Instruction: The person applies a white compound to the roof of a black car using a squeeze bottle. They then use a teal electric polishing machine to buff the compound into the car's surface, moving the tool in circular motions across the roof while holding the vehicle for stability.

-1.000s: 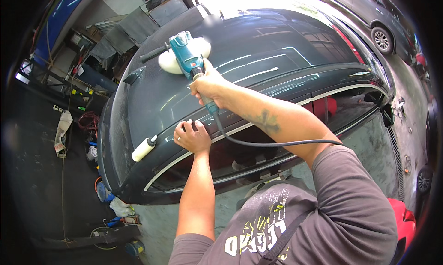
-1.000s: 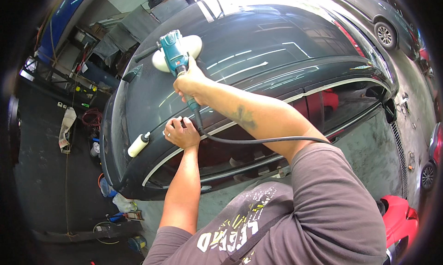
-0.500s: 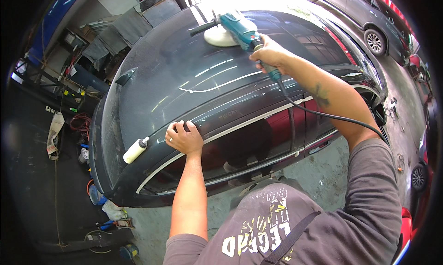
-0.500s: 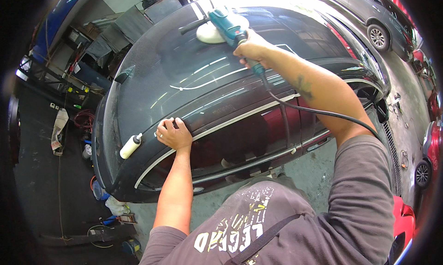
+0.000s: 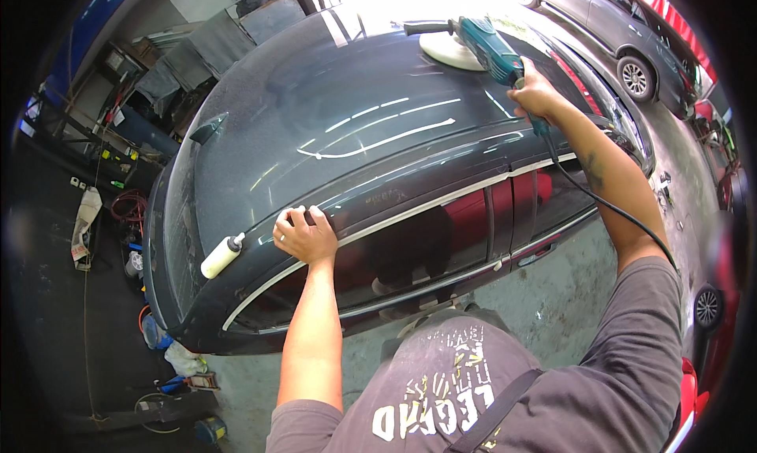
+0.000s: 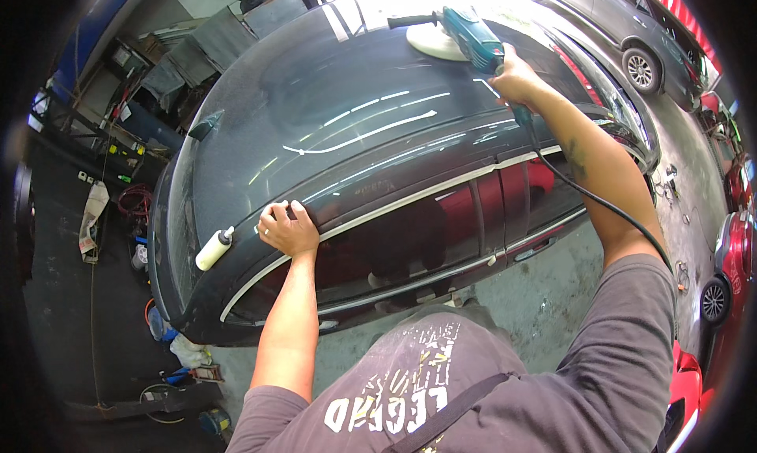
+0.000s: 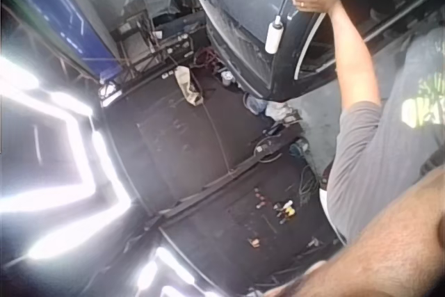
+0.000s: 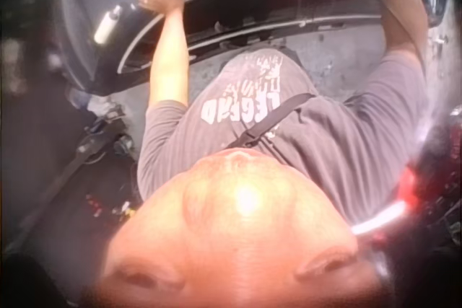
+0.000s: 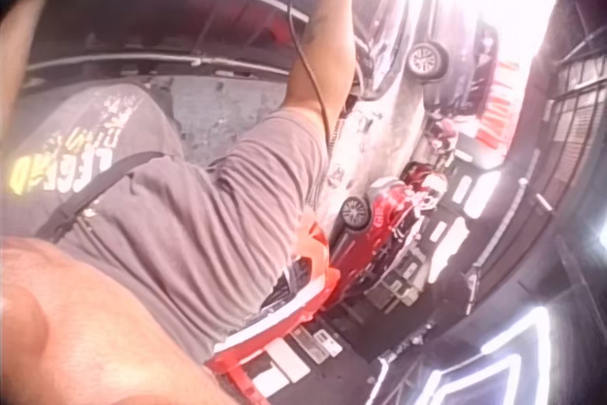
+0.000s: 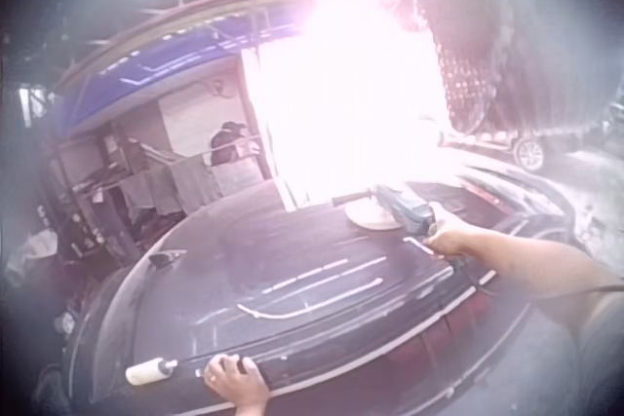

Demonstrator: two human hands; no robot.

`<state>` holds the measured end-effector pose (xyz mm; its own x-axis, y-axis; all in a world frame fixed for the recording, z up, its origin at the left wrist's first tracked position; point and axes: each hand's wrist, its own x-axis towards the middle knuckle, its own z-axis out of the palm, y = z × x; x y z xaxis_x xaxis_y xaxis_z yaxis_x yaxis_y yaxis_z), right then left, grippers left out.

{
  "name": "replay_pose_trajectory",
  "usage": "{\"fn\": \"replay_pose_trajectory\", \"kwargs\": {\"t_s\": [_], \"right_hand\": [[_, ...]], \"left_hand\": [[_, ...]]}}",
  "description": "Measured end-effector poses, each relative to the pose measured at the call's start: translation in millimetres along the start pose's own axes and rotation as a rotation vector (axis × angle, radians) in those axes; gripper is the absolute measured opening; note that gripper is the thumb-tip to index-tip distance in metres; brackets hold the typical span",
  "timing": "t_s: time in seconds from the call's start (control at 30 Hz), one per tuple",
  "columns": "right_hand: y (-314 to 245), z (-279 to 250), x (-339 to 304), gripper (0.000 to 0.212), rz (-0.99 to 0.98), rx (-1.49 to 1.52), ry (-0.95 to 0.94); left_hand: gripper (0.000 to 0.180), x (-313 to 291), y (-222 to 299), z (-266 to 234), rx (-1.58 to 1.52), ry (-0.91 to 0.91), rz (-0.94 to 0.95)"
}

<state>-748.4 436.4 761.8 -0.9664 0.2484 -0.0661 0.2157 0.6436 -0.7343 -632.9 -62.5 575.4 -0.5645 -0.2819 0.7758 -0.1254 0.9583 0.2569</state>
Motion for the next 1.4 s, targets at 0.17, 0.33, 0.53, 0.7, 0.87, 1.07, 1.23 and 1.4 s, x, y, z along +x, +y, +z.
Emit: {"fn": "replay_pose_trajectory", "kwargs": {"t_s": [0.17,0.33,0.53,0.7,0.87,1.07,1.23,1.4], "right_hand": [[37,-31,22,0.105,0.015,-0.49,0.156],[20,-42,12,0.106,0.144,-0.507,0.13],[-6,-22,26,0.105,0.125,-0.608,0.139],[-19,4,36,0.108,-0.088,-0.631,0.132],[-69,46,22,0.096,-0.225,-0.594,0.008],[-137,94,0,0.096,-0.39,-0.584,-0.104],[-148,115,13,0.094,-0.389,-0.538,-0.101],[-104,80,46,0.089,-0.286,-0.553,-0.006]], "left_hand": [[0.023,3,3,-2,-0.021,0.033,0.016],[0.022,2,0,-4,-0.046,0.013,-0.005],[0.022,3,-1,-3,-0.051,0.012,0.01],[0.022,2,0,-3,-0.061,0.032,0.016],[0.022,2,1,-5,-0.07,0.036,0.014],[0.021,3,4,-6,-0.085,0.012,0.01],[0.021,1,-1,-5,-0.054,0.003,0.011],[0.022,2,-1,-3,-0.043,0.028,0.022]]}}
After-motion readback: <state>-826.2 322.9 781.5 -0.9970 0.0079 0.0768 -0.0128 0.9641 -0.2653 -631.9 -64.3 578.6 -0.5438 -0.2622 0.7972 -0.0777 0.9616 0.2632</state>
